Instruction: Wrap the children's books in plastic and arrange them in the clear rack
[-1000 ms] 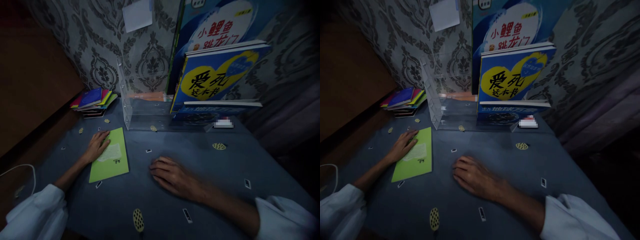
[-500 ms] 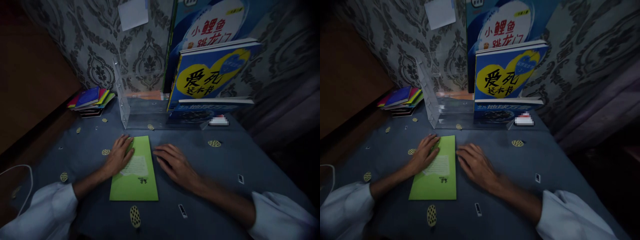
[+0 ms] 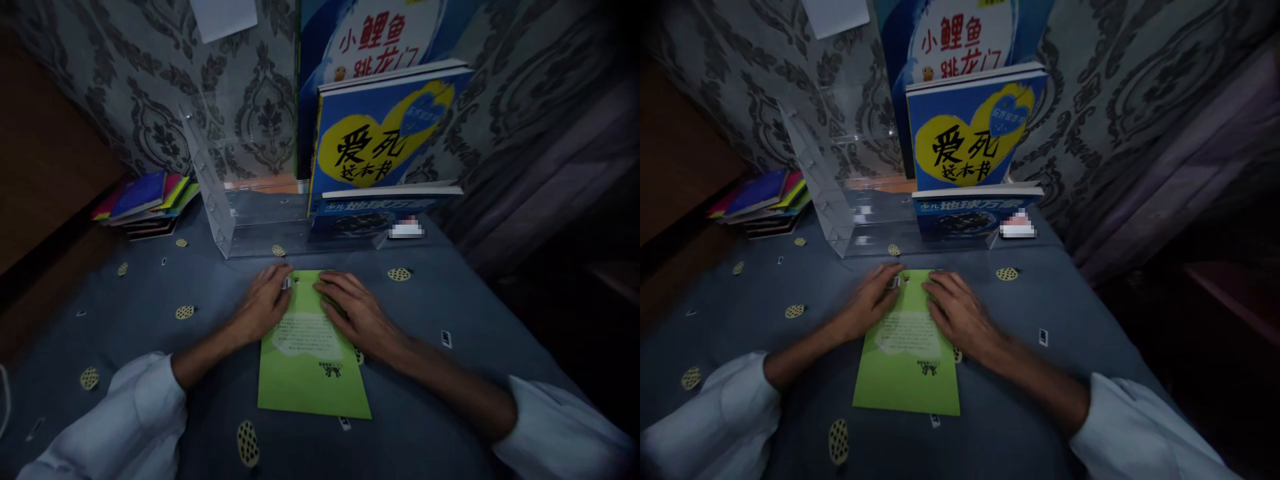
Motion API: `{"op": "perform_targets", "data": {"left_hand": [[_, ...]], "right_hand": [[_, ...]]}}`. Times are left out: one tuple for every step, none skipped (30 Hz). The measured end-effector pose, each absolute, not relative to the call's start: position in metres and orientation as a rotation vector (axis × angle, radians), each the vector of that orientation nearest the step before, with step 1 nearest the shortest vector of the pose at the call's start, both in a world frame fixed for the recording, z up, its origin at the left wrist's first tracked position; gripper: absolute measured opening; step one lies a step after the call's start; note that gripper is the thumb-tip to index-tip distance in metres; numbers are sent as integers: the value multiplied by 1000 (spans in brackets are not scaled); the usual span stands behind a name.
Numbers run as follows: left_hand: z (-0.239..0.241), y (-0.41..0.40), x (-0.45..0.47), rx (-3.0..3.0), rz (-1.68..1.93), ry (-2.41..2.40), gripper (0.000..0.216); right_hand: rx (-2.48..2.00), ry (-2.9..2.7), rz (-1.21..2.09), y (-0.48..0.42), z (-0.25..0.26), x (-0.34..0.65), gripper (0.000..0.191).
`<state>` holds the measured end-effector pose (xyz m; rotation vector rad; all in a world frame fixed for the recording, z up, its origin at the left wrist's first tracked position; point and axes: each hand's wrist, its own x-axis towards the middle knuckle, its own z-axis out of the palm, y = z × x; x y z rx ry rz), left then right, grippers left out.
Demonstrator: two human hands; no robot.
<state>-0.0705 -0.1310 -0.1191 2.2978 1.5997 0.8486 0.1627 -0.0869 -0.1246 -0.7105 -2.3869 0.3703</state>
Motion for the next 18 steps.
{"op": "perform_targets", "data": {"left_hand": [[-117,-131,-79,2280,900,1573,37],[-114,-131,-88,2269,935,1568,34],[-113,-131,-96,2272,952,1580,32],[-112,-132,-102,2284,952,1604,29],[-111,-133,-108,2301,939,1627,28],[-111,-134,-111,2326,915,1646,27],[-112,-135,-113,2360,880,1658,27],[-112,-136,-114,2407,837,1663,27],[-113,-137,-113,2463,789,1666,28],[-113,-138,-112,2519,743,1671,29],[-113,-138,-110,2568,698,1679,30],[-113,-138,-108,2603,663,1692,32],[-113,-139,-107,2624,637,1708,33],[-112,-139,-105,2635,616,1724,33],[-112,-139,-103,2642,595,1739,33],[-112,-139,-101,2651,576,1749,33],[-112,-139,-98,2662,558,1754,33],[-112,-138,-95,2672,541,1753,33]], "right_hand": [[-707,-2378,374,-87,-125,163,33],[-704,-2370,378,-87,-126,163,33],[-701,-2363,382,-87,-127,163,33],[-699,-2357,387,-87,-128,163,32],[-696,-2352,390,-87,-129,163,32],[-694,-2349,391,-87,-129,163,32],[-693,-2348,391,-87,-130,163,32],[-692,-2350,390,-87,-131,163,32],[-692,-2355,390,-87,-131,163,33],[-696,-2362,392,-87,-131,164,33],[-703,-2370,396,-86,-131,164,33],[-713,-2379,400,-86,-131,164,34],[-723,-2388,405,-85,-130,165,34],[-729,-2397,408,-84,-130,166,34],[-730,-2405,407,-82,-130,167,35],[-732,-2414,402,-80,-129,169,35],[-735,-2422,394,-78,-129,170,35],[-740,-2427,384,-76,-129,173,36]]}}
